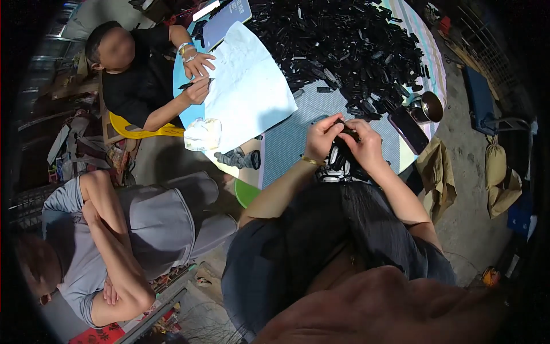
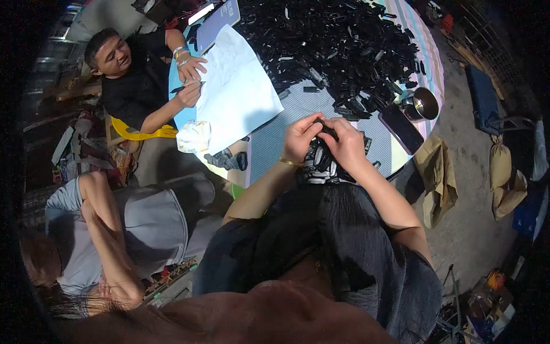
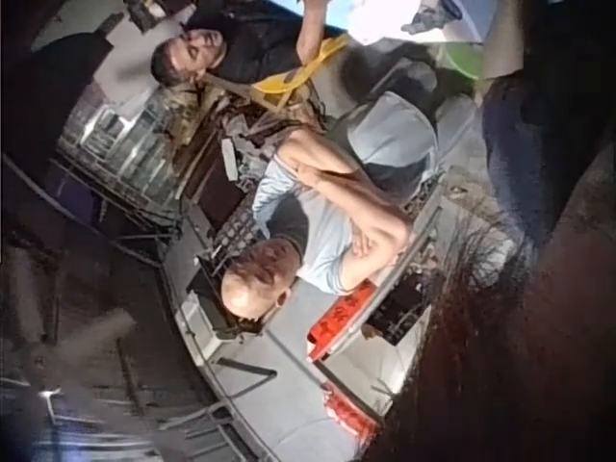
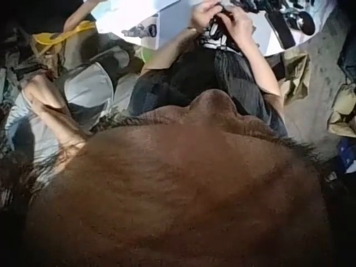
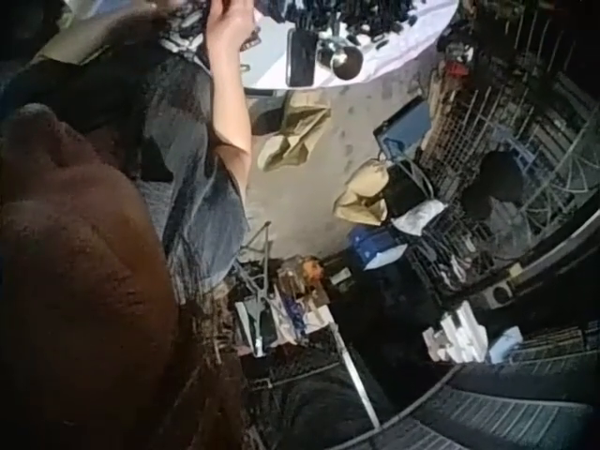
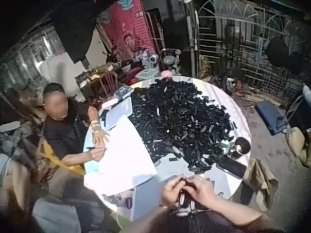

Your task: Sorting and inspecting small black plastic fasteners on a round table.

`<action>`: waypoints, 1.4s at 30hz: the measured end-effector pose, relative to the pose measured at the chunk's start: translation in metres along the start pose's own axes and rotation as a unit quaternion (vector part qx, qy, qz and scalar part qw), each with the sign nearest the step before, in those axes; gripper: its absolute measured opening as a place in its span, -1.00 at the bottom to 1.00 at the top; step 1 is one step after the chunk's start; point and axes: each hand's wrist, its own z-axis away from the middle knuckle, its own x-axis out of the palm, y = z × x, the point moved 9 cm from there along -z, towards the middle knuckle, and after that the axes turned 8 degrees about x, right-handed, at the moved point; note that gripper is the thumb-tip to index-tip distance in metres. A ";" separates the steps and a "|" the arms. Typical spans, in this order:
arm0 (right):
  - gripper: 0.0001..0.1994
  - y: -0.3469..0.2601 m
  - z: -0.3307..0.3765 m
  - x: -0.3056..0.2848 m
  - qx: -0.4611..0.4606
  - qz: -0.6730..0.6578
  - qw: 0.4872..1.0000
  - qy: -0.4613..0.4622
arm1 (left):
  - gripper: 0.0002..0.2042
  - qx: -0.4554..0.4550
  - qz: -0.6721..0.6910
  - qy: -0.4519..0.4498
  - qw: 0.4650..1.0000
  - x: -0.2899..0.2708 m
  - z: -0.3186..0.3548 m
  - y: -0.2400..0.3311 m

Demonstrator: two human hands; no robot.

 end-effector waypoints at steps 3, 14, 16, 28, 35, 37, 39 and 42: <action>-0.76 0.017 0.002 0.002 0.047 -0.058 0.997 0.000 | -0.73 0.028 0.025 -0.032 0.999 0.003 -0.001 0.011; -0.73 0.041 0.022 0.024 0.141 -0.108 0.976 -0.128 | -0.76 0.023 -0.041 -0.137 0.989 0.015 0.003 0.022; -0.72 0.042 0.022 0.019 0.135 -0.110 0.980 -0.100 | -0.77 0.043 -0.082 -0.154 0.984 0.014 0.002 0.025; -0.76 0.119 -0.006 -0.016 0.131 0.167 0.975 -0.070 | -0.78 0.273 -0.487 -0.065 0.827 -0.037 -0.055 -0.008; -0.76 0.121 -0.015 -0.002 0.053 0.223 0.973 -0.030 | -0.83 0.187 -0.496 -0.133 0.838 -0.024 -0.041 -0.048; -0.75 0.125 -0.017 0.005 0.054 0.265 0.961 -0.051 | -0.82 0.139 -0.497 -0.171 0.839 -0.020 -0.028 -0.055; -0.75 0.120 -0.024 0.010 0.040 0.263 0.962 -0.058 | -0.81 0.120 -0.493 -0.187 0.841 -0.020 -0.020 -0.052; -0.76 0.103 -0.034 0.025 0.000 0.256 0.965 -0.064 | -0.79 0.094 -0.482 -0.208 0.846 -0.019 -0.020 -0.053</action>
